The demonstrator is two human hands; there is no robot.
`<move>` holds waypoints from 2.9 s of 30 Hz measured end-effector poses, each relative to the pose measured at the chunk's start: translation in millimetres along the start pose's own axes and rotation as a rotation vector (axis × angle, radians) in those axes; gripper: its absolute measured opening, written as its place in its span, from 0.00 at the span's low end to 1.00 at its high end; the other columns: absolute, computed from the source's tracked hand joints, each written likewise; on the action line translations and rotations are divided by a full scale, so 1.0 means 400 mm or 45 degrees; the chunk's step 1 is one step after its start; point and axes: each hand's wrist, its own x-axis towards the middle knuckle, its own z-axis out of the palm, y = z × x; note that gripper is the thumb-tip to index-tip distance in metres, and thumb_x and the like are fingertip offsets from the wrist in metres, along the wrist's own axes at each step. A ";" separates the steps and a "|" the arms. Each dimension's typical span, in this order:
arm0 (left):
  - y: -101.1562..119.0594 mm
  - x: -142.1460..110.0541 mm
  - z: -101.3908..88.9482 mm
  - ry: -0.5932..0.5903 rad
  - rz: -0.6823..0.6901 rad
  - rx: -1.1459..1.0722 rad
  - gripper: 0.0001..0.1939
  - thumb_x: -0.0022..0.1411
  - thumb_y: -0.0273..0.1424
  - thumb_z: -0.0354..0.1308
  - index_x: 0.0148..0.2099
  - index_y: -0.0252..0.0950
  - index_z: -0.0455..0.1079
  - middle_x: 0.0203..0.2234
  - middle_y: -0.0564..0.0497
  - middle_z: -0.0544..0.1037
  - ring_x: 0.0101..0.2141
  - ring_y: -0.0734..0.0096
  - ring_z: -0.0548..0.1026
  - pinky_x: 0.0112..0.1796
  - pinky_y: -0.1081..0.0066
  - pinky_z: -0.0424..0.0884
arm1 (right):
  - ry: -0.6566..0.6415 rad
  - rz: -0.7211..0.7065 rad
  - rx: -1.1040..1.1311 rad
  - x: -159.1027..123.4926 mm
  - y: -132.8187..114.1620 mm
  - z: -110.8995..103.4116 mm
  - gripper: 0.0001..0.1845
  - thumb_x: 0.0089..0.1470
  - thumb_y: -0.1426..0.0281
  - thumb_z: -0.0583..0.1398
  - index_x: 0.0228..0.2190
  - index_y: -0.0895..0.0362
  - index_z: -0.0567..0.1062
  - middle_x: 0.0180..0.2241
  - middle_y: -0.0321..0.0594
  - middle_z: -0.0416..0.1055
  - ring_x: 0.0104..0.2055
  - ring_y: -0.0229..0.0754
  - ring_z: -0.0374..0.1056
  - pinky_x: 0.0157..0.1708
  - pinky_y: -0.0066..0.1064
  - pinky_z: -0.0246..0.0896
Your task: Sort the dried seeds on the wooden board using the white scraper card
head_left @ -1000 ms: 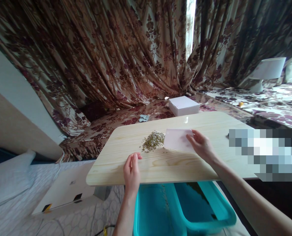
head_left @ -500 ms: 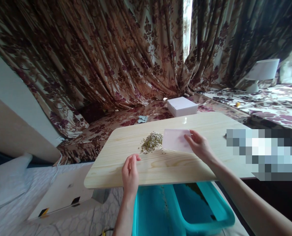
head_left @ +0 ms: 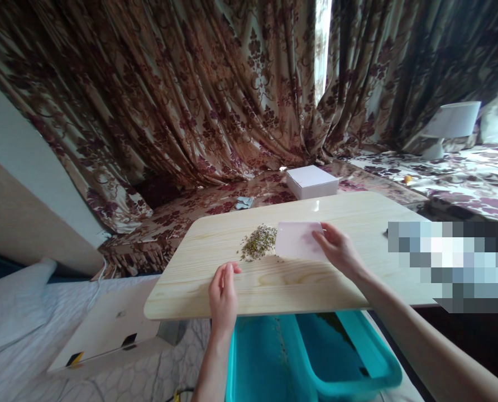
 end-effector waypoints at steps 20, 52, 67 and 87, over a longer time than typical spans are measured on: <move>-0.008 0.001 0.000 -0.001 0.015 -0.020 0.19 0.64 0.46 0.49 0.35 0.36 0.73 0.32 0.48 0.78 0.41 0.64 0.75 0.44 0.69 0.69 | 0.026 0.008 -0.002 -0.007 -0.018 -0.014 0.19 0.44 0.54 0.65 0.31 0.55 0.73 0.24 0.38 0.76 0.25 0.41 0.72 0.22 0.28 0.65; -0.005 0.003 0.000 -0.003 0.018 -0.020 0.19 0.64 0.45 0.49 0.36 0.36 0.73 0.32 0.48 0.79 0.40 0.64 0.76 0.43 0.68 0.69 | -0.040 -0.008 -0.037 0.006 -0.037 0.003 0.13 0.48 0.59 0.62 0.32 0.55 0.72 0.27 0.40 0.78 0.27 0.41 0.73 0.24 0.28 0.66; -0.002 0.000 -0.001 -0.003 -0.002 -0.013 0.20 0.63 0.46 0.49 0.36 0.36 0.73 0.33 0.47 0.79 0.40 0.63 0.76 0.43 0.68 0.70 | -0.076 -0.023 -0.075 0.009 -0.037 0.013 0.14 0.47 0.57 0.62 0.31 0.54 0.71 0.27 0.39 0.76 0.30 0.42 0.72 0.27 0.30 0.66; -0.006 0.003 0.001 0.008 0.025 -0.012 0.20 0.64 0.46 0.49 0.35 0.36 0.73 0.31 0.48 0.79 0.39 0.63 0.76 0.43 0.68 0.69 | -0.127 -0.063 -0.096 0.023 -0.030 0.016 0.13 0.48 0.58 0.62 0.32 0.54 0.71 0.27 0.38 0.75 0.29 0.42 0.71 0.27 0.31 0.66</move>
